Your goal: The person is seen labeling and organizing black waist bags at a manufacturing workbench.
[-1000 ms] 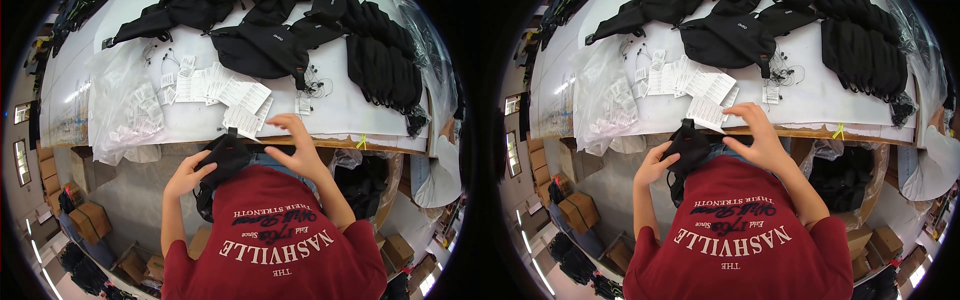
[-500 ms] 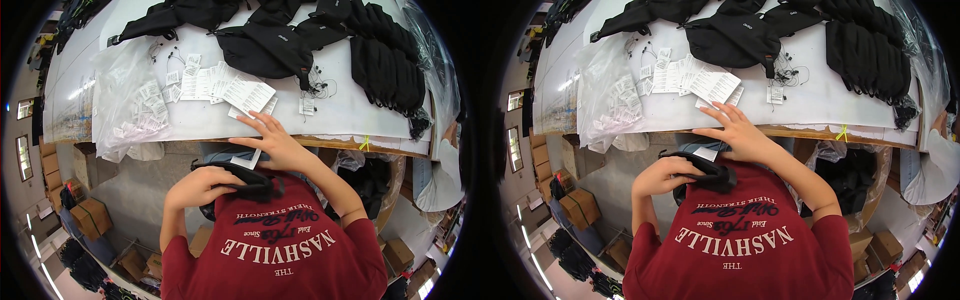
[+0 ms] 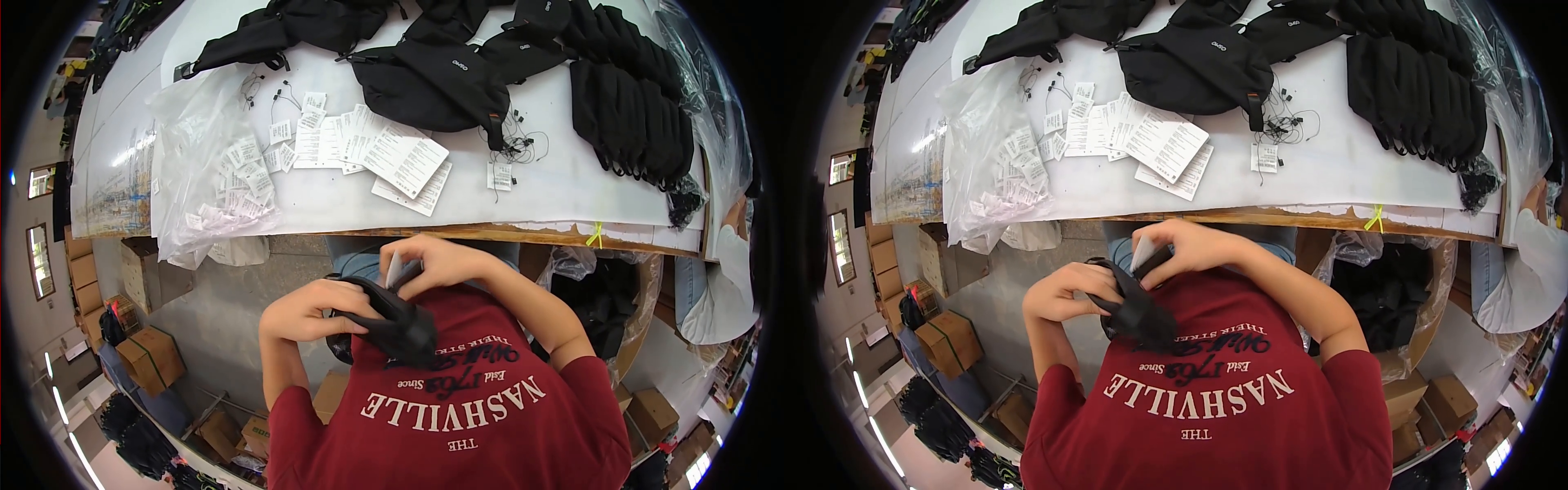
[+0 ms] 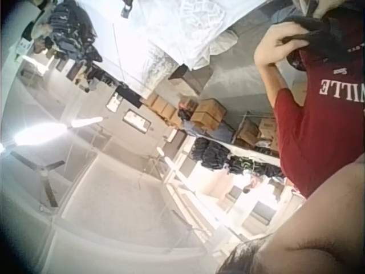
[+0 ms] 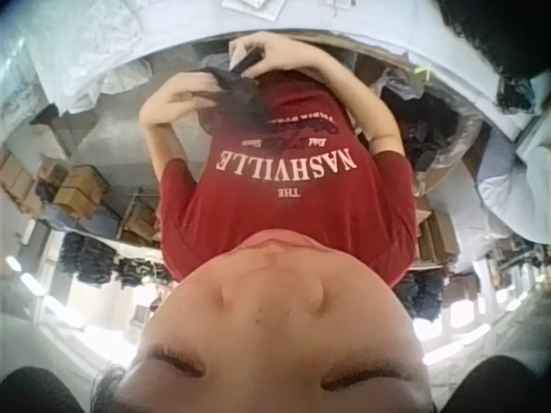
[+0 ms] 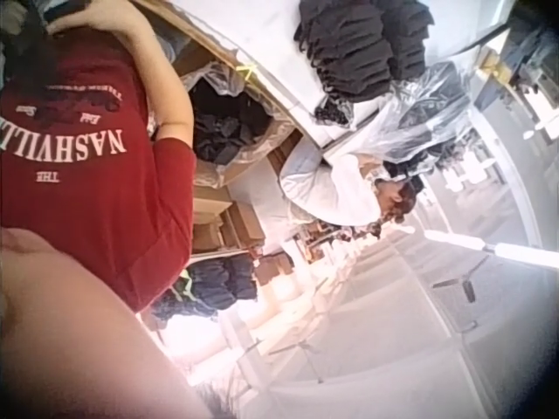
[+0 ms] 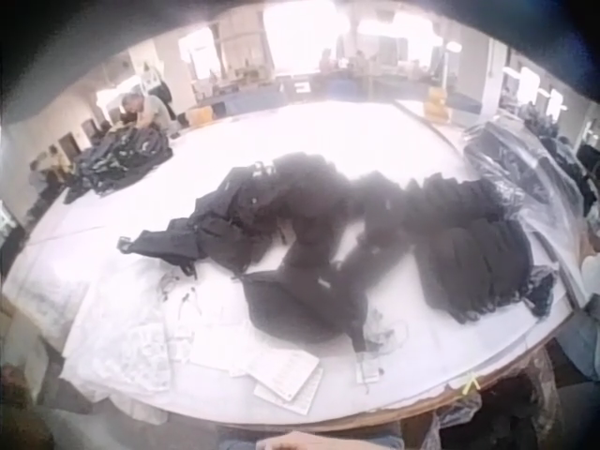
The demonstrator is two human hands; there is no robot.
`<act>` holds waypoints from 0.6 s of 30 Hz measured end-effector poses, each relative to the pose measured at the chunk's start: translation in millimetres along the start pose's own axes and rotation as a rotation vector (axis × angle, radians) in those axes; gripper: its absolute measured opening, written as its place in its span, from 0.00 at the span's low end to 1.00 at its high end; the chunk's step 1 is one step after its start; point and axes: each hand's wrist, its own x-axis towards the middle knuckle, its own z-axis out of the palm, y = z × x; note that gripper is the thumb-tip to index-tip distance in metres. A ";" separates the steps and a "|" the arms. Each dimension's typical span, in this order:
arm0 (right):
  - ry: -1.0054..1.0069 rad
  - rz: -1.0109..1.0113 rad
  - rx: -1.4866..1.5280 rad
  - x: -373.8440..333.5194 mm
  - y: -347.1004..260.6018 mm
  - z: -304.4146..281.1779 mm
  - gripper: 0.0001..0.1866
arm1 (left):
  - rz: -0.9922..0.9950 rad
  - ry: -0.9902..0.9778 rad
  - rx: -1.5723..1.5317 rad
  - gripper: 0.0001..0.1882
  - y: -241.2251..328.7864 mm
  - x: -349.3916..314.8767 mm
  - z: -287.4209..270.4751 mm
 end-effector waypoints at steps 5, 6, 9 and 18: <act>0.512 0.102 0.299 -50.8 -28.6 -23.9 0.11 | -0.256 0.385 0.130 0.10 2.1 -28.5 -5.4; 0.556 0.077 0.237 -63.5 -27.1 -32.2 0.11 | -0.350 0.429 0.124 0.09 1.5 -30.7 -6.5; 0.574 0.071 0.185 -87.6 -41.8 -40.7 0.10 | -0.352 0.442 0.174 0.09 -1.9 -23.9 -7.2; 0.880 -0.507 0.768 -58.7 -22.7 -44.4 0.11 | -0.274 0.275 0.270 0.11 1.2 18.4 -1.1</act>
